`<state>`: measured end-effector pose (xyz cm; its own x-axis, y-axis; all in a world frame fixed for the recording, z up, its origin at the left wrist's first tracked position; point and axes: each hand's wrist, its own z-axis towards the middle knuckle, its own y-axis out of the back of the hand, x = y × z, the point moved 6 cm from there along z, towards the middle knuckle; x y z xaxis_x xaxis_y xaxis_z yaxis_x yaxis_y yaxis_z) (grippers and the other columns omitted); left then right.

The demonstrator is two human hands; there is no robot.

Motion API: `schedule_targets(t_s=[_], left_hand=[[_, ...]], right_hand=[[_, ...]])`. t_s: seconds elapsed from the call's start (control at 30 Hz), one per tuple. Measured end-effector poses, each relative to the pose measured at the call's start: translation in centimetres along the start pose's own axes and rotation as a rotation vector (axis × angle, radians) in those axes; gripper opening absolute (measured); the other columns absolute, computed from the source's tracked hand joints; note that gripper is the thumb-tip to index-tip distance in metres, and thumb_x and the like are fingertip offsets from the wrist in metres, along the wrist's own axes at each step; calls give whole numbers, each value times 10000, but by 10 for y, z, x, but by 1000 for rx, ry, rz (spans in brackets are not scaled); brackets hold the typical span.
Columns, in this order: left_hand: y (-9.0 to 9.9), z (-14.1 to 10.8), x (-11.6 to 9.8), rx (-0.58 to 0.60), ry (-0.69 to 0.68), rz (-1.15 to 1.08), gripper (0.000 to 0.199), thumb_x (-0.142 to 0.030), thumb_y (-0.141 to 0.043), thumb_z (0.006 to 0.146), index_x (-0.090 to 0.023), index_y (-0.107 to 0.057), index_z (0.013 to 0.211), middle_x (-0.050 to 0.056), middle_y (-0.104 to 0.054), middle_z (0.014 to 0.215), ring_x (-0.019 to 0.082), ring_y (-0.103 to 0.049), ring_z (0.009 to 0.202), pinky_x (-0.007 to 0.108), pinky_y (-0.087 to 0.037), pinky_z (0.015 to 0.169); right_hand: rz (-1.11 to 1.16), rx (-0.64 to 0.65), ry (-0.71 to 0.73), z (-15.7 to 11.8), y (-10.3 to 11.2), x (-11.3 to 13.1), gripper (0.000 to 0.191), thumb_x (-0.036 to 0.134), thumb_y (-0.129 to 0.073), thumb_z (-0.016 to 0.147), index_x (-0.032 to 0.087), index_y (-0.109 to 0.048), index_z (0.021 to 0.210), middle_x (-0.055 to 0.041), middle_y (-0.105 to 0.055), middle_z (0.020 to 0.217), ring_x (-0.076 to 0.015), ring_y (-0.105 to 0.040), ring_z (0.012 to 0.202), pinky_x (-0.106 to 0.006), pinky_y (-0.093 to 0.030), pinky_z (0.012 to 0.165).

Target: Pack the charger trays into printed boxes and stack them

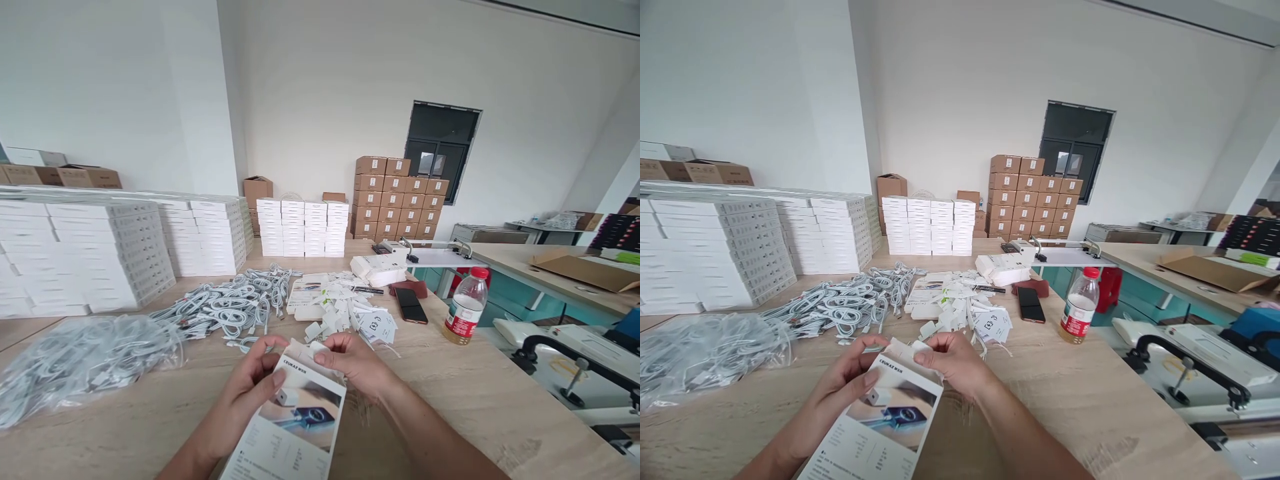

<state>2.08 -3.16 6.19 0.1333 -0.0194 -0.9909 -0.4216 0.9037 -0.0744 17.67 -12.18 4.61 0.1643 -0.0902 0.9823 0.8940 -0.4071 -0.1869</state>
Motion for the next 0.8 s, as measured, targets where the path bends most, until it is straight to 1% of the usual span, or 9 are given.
schedule_targets(t_s=[0.1,0.17,0.23,0.3,0.37,0.47,0.6,0.67,0.8], left_hand=[[-3,0,-1,-31,25,-35,492,-411,-669,844,-303,-446,1269,56,-689,1022,204,-660,742,286,-512,637],[-2,-1,-2,-83,26,-32,593,-411,-691,824,-308,-421,1342,54,-692,1006,223,-671,777,288,-515,652],[-1,-1,-3,-113,26,-19,638,-407,-697,819,-295,-424,1384,54,-696,971,227,-673,783,285,-513,663],[0,-2,-2,-100,32,-20,589,-405,-692,825,-277,-479,1359,61,-699,975,231,-673,803,291,-516,696],[1,-1,0,-62,43,-38,528,-406,-686,830,-277,-529,1318,68,-697,1027,246,-673,852,313,-522,745],[2,0,1,-14,62,-47,515,-410,-683,833,-295,-542,1315,68,-689,1068,264,-670,901,337,-521,781],[5,2,1,-11,97,7,487,-414,-683,834,-275,-562,1285,34,-680,934,208,-646,788,279,-492,684],[5,3,2,-13,128,4,463,-407,-694,827,-263,-568,1249,15,-662,885,182,-622,734,262,-475,647],[7,3,5,-20,144,-9,422,-413,-699,821,-264,-570,1194,10,-650,906,181,-615,750,271,-481,670]], right_hand=[[-62,25,67,0,-1,4,391,474,-870,559,167,-651,663,35,-623,640,-107,-508,577,-259,-361,598],[-69,40,83,0,-2,5,396,480,-861,576,165,-642,675,34,-623,632,-105,-504,561,-260,-358,587],[-52,55,91,-1,-4,6,399,480,-860,583,163,-642,689,29,-630,638,-106,-511,559,-261,-363,585],[-23,70,94,-2,-5,7,398,470,-867,576,162,-643,693,24,-642,655,-110,-527,577,-261,-374,596],[1,86,87,-4,-6,8,397,460,-876,564,164,-645,693,21,-654,676,-113,-542,599,-262,-386,609],[14,97,75,-5,-6,8,398,451,-881,556,166,-637,688,24,-656,683,-111,-544,602,-257,-388,605],[-59,98,97,-6,-6,6,404,460,-867,582,158,-617,681,32,-623,634,-93,-504,558,-238,-353,559],[-107,107,82,-5,-7,2,425,473,-869,573,156,-609,686,37,-600,607,-86,-478,534,-228,-329,526],[-128,91,54,-2,-5,-5,455,500,-868,556,159,-599,692,42,-578,593,-83,-465,522,-223,-319,509]])
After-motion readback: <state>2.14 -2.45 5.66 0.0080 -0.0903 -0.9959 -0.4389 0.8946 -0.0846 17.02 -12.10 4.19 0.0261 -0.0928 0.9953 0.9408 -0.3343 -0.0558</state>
